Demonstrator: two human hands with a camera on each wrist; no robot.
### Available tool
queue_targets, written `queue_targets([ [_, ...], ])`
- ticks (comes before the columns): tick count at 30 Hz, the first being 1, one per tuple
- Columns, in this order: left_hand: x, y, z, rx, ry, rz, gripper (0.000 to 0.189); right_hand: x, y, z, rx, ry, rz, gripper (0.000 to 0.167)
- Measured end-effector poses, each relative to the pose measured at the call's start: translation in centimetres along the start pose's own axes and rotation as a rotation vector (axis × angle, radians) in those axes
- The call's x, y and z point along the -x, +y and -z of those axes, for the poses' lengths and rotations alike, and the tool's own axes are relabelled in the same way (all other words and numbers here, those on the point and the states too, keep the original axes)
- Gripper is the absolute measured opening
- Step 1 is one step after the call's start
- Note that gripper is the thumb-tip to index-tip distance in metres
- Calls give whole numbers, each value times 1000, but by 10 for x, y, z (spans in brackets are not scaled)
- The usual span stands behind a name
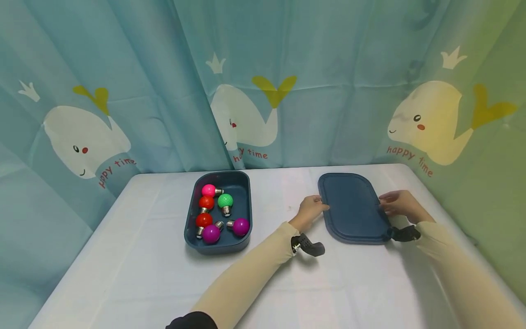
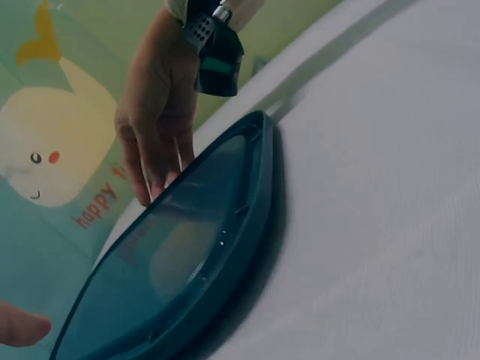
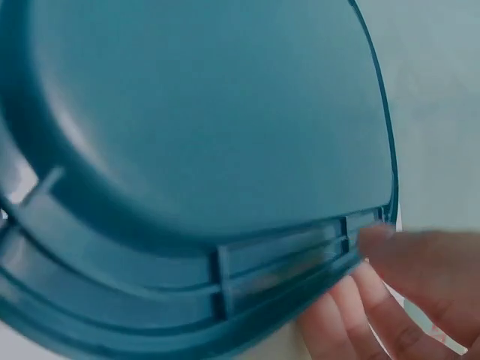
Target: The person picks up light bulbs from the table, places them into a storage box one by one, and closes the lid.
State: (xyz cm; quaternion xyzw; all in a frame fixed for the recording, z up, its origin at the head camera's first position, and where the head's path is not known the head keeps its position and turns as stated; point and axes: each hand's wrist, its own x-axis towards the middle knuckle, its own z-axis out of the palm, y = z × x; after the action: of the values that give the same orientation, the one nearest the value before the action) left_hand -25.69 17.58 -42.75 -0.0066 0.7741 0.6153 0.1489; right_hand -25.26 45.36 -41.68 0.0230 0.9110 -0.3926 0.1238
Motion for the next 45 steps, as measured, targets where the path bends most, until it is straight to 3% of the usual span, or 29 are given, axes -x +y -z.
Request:
queue_targets([
  [7, -2, -5, 12, -1, 47, -55, 41, 2, -6, -12, -40, 43, 15, 52],
  [12, -4, -4, 22, 50, 88, -90, 36, 8, -17, -16, -44, 76, 79, 53],
  [17, -3, 5, 32, 117, 142, -145, 33, 14, -36, -10, -48, 118, 159, 51],
  [21, 1, 18, 42, 119, 168, -197, 33, 18, -51, 1, -131, 131, 220, 40],
  [25, 9, 30, 56, 95, 164, -324, 34, 23, -67, 10, -262, 134, 312, 24],
  [29, 17, 43, 73, 64, 166, -437, 32, 27, -84, 15, -325, 145, 400, 25],
  [34, 28, 60, 97, 84, 197, -544, 29, 31, -111, 11, -381, 213, 445, 31],
  [40, 39, 78, 139, 123, 215, -731, 27, 28, -152, -3, -705, 195, 593, 33],
  [45, 49, 87, 178, 85, 239, -858, 25, 25, -184, -15, -817, 153, 681, 31],
])
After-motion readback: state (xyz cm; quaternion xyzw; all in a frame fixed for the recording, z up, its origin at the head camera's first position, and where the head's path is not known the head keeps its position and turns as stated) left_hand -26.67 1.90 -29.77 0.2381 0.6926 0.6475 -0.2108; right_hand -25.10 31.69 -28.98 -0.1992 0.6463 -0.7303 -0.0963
